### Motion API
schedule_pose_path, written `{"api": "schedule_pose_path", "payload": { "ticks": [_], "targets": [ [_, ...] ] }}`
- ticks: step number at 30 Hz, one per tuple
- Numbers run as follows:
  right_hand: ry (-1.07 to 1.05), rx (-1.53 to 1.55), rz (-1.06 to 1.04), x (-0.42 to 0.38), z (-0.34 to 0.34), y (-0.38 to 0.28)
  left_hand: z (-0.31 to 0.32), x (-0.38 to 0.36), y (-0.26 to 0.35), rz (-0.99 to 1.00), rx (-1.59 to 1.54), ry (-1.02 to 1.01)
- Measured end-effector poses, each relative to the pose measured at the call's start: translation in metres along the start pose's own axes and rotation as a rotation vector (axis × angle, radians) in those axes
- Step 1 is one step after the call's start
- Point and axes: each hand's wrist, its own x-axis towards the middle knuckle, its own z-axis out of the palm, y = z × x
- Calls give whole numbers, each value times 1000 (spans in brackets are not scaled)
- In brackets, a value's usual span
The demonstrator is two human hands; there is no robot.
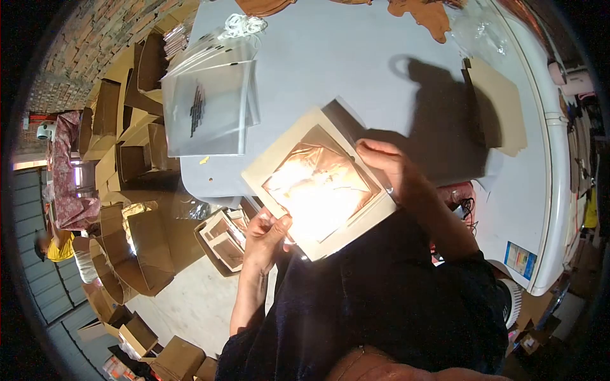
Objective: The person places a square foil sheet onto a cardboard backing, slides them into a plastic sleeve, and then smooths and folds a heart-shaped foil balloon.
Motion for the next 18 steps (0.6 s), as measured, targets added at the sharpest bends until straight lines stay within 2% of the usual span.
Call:
{"api": "schedule_pose_path", "payload": {
  "ticks": [1, 2, 5, 6, 8, 11, 15, 18],
  "targets": [
    [-9, 130, 35, 0, 1, 2, 0, 0, 1, -1, 5, 4],
    [-34, 30, -59, 4, -4, 18, 1, 0, 1, -5, 9, 9],
    [-57, -85, -158, 13, -16, 39, 1, -2, 2, -1, 32, 42],
    [-12, -23, -144, 13, -13, 38, 5, -3, 5, 9, 35, 52],
    [103, 303, 177, 5, 5, -5, 8, -2, 7, 19, 44, 50],
    [14, -109, -15, 14, -7, 10, 8, -2, 9, 7, 84, 14],
    [32, -166, 37, 20, -15, 20, 17, -3, 9, -5, 131, -2],
    [-6, -117, -73, 24, -20, 26, 17, -1, 5, 12, 112, 1]
  ]
}}
